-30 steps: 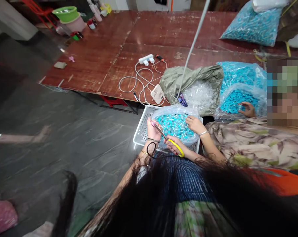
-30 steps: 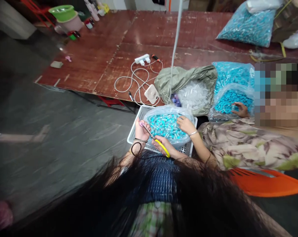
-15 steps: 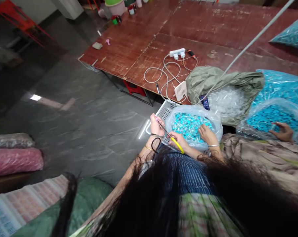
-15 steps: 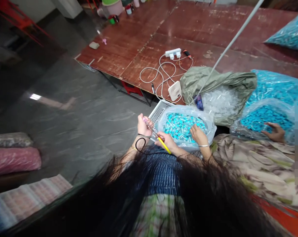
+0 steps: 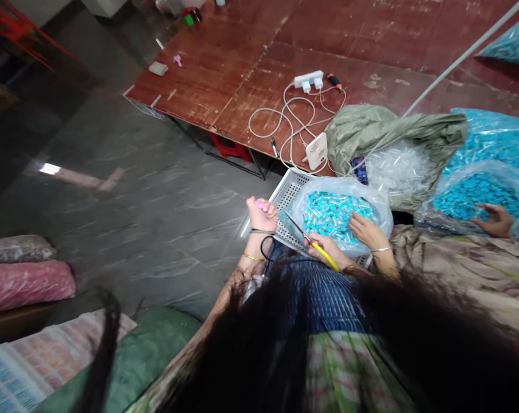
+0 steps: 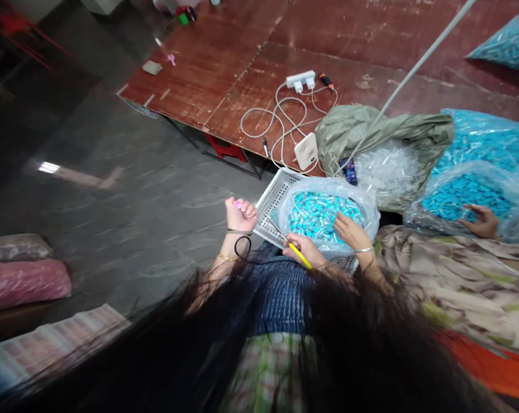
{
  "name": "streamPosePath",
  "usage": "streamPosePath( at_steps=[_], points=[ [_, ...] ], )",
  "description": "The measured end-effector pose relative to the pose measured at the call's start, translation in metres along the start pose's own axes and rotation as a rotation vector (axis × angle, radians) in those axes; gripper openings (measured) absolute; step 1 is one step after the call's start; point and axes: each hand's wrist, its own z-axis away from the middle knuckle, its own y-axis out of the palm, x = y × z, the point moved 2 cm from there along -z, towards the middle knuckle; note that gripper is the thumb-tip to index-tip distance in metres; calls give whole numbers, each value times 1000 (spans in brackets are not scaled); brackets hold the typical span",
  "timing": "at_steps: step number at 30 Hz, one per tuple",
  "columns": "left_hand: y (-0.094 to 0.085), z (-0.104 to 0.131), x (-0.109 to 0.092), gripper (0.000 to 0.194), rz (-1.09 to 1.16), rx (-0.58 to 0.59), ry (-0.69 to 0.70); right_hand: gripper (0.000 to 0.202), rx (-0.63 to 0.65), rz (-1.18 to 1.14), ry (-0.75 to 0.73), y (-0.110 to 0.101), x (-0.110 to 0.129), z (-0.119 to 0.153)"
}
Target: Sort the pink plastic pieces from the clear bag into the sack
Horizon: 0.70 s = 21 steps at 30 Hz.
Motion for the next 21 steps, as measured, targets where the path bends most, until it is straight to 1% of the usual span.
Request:
streamPosePath(
  at_steps=[2,4,5,6,7,8,9,12,13,14,15,17,21],
  points=[
    [4,1,16,50,-32,85,-74,27,39,-124,16,-21,-10,-3],
    [6,-1,34,48,-63,155,-171,23,17,-250,76,-50,-21,-2],
    [6,-3,42,47,-83,184,-220,25,-8,-305,113,-63,-23,0],
    [7,-5,49,45,-105,208,-269,28,-32,-355,147,-73,-20,4],
    [7,-9,55,44,-129,228,-318,29,-47,-399,172,-77,-12,9],
    [8,-12,61,41,-155,238,-361,29,-51,-442,186,-74,1,14],
    [9,-15,66,39,-181,238,-402,28,-43,-485,190,-66,19,19],
    [13,-20,83,30,-252,217,-469,28,19,-598,184,-21,81,31],
    [15,-20,88,26,-271,213,-473,27,53,-659,211,-6,96,35],
    [17,-20,93,21,-287,212,-474,30,87,-730,252,6,106,39],
    [19,-19,98,17,-300,215,-473,33,116,-802,301,13,112,44],
    [23,-18,107,13,-320,218,-466,37,154,-909,382,16,110,54],
    [34,-16,122,27,-314,250,-480,44,150,-1091,434,0,95,76]
  ],
)
